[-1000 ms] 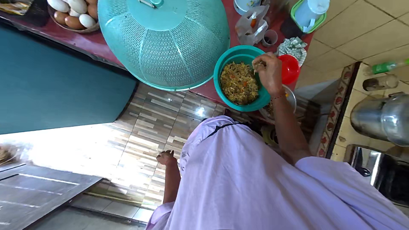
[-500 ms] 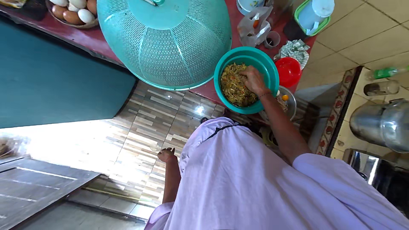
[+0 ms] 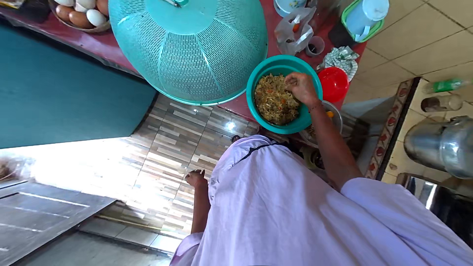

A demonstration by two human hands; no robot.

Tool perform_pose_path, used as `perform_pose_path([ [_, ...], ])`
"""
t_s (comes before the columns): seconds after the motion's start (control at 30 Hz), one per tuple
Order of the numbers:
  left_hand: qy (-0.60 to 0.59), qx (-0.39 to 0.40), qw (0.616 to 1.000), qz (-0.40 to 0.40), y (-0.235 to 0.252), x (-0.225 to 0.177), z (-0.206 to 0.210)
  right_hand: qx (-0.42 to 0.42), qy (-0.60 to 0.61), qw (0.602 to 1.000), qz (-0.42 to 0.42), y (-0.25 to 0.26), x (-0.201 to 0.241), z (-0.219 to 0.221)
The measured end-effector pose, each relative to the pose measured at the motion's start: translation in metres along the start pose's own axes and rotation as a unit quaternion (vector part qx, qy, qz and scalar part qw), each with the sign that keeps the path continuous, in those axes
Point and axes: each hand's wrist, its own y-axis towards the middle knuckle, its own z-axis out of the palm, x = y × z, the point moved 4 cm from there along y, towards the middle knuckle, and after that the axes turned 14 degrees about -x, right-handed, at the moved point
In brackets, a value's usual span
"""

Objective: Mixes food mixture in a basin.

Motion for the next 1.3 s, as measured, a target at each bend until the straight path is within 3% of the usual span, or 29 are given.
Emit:
perform_pose_path([
  [0.1,-0.012,-0.002,1.0,0.002,0.005,0.001,0.004,-0.005,-0.107,0.994,-0.028,-0.001,-0.003,0.005],
  [0.33,-0.024,-0.01,1.0,-0.009,0.004,0.004,0.004,0.057,-0.123,0.98,-0.146,-0.01,0.017,0.051],
  [0.6,-0.008,-0.011,1.0,-0.011,0.002,0.011,-0.005,0.107,-0.222,0.958,-0.145,-0.019,0.03,0.067],
  [0.73,0.003,-0.015,1.0,-0.009,-0.001,0.015,-0.008,0.087,-0.169,0.977,-0.101,-0.015,0.027,0.051],
  [0.87,0.008,-0.015,1.0,-0.011,-0.002,0.014,-0.008,0.063,-0.039,0.997,-0.03,-0.014,0.032,0.024],
  [1.1,-0.007,-0.007,1.0,-0.006,0.003,0.009,-0.001,0.032,0.15,0.988,0.013,-0.014,0.026,0.005],
  [1.23,-0.021,-0.008,1.0,-0.006,0.006,0.008,0.002,0.042,0.184,0.98,0.057,-0.013,0.022,0.006],
  [1.3,-0.02,-0.007,1.0,-0.008,0.005,0.008,0.002,0.045,0.141,0.987,0.056,-0.013,0.02,0.01],
])
